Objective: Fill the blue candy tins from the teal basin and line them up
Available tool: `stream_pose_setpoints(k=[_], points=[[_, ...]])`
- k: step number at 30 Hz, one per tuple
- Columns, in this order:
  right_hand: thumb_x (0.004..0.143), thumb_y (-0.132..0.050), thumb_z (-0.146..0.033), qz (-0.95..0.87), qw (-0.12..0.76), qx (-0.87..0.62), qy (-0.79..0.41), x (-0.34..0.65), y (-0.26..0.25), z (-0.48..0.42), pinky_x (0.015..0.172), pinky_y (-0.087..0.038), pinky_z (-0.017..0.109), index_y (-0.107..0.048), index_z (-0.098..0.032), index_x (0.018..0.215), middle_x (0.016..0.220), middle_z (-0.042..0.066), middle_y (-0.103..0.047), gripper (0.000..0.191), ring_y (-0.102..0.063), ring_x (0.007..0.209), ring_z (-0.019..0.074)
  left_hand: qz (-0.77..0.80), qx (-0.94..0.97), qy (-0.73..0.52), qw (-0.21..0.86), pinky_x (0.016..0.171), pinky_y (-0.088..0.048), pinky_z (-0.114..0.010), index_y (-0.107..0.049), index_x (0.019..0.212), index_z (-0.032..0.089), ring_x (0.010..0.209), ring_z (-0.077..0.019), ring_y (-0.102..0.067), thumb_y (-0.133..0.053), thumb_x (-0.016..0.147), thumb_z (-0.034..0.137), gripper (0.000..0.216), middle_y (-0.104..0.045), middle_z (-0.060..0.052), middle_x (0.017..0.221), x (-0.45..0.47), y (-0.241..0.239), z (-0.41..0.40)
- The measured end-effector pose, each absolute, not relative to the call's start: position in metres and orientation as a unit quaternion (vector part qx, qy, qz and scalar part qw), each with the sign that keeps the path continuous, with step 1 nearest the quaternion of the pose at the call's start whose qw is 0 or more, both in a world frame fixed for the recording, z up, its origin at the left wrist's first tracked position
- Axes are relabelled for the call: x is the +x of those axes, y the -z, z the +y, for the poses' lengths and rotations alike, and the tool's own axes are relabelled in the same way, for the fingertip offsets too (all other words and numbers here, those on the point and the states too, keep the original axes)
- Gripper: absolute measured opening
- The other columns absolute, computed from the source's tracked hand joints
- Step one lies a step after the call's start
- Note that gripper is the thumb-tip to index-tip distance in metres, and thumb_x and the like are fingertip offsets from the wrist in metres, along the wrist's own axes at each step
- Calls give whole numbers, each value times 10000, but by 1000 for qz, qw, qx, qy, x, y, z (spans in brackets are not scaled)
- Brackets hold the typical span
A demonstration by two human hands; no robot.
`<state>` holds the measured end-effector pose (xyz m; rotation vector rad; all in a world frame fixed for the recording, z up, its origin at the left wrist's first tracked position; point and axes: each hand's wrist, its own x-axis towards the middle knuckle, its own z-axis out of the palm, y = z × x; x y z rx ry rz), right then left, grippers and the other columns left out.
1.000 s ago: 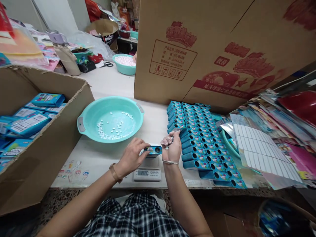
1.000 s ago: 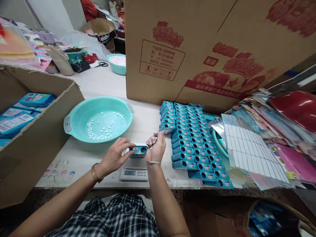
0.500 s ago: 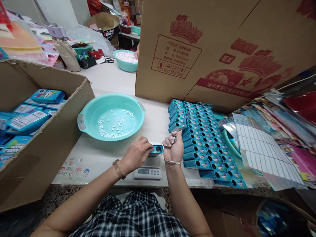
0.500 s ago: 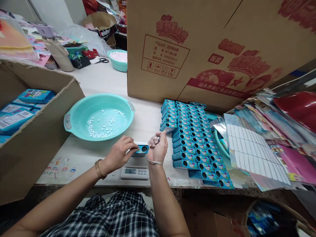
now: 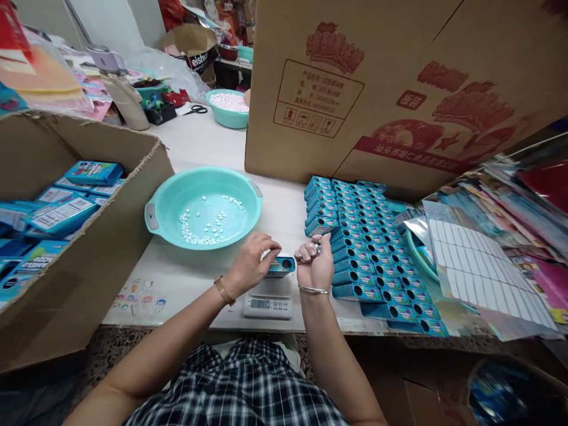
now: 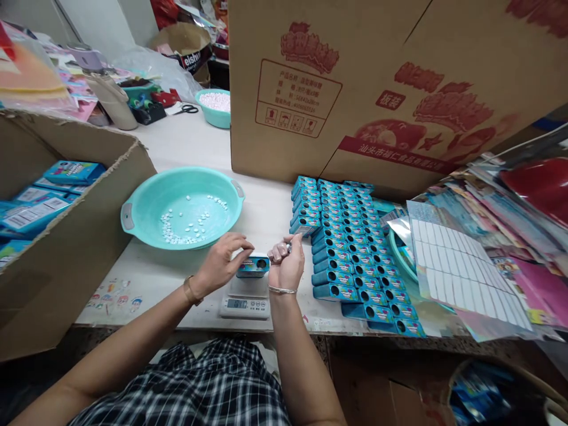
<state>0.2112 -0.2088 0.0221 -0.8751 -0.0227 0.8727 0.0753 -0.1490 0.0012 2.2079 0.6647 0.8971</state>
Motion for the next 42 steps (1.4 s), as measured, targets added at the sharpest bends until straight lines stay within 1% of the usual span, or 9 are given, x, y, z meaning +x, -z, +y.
stream_pose_setpoints(k=[4, 9, 14, 21, 27, 32, 40, 42], points=[[856, -589, -516, -13, 812, -430, -395, 203, -22, -207, 473, -361, 184, -495, -201, 732, 472, -117, -347, 352, -322, 395, 41, 304, 798, -389, 346, 890, -457, -355, -669, 945, 208, 961, -193, -587, -563, 918, 240, 114, -672, -42, 926, 49, 1, -143], [825, -613, -543, -31, 813, -445, -375, 199, -20, -208, 533, -425, 213, -487, -204, 714, 492, -107, -381, 378, -397, 435, 53, 326, 778, -397, 360, 894, -468, -355, -670, 962, 214, 961, -194, -598, -579, 906, 249, 113, -670, -45, 924, 30, 8, -148], [836, -605, -530, -27, 813, -448, -372, 200, -18, -208, 519, -406, 203, -494, -201, 718, 490, -106, -375, 367, -386, 432, 50, 336, 767, -392, 382, 891, -477, -351, -672, 968, 216, 970, -196, -607, -581, 906, 275, 126, -669, -51, 944, 25, 15, -154], [862, -575, -521, -17, 817, -418, -397, 216, -23, -212, 423, -274, 183, -479, -208, 736, 494, -113, -332, 350, -307, 392, 46, 343, 757, -397, 389, 893, -481, -360, -676, 974, 220, 980, -200, -612, -590, 902, 277, 126, -679, -56, 963, 17, 20, -158], [899, -548, -482, -6, 826, -393, -405, 218, -28, -214, 454, -323, 183, -494, -206, 746, 506, -103, -361, 320, -342, 414, 49, 350, 748, -395, 402, 881, -485, -344, -677, 967, 217, 982, -194, -611, -591, 900, 275, 123, -671, -53, 970, 13, 22, -161], [875, -576, -509, 0, 815, -410, -409, 211, -26, -212, 495, -377, 200, -493, -208, 732, 497, -108, -360, 343, -354, 418, 52, 352, 749, -393, 400, 876, -487, -350, -676, 962, 217, 977, -204, -615, -580, 903, 299, 139, -676, -58, 964, 14, 23, -163], [877, -578, -500, 5, 812, -400, -424, 211, -26, -212, 472, -364, 187, -498, -209, 748, 506, -111, -356, 329, -345, 411, 48, 356, 746, -391, 404, 874, -483, -347, -676, 963, 224, 975, -202, -612, -581, 904, 303, 137, -676, -53, 962, 12, 24, -164], [875, -584, -498, 2, 815, -399, -419, 210, -26, -213, 481, -379, 186, -501, -207, 743, 505, -109, -364, 330, -348, 417, 49, 357, 746, -389, 406, 875, -480, -344, -675, 964, 223, 976, -199, -610, -583, 904, 301, 134, -674, -52, 966, 12, 25, -163]])
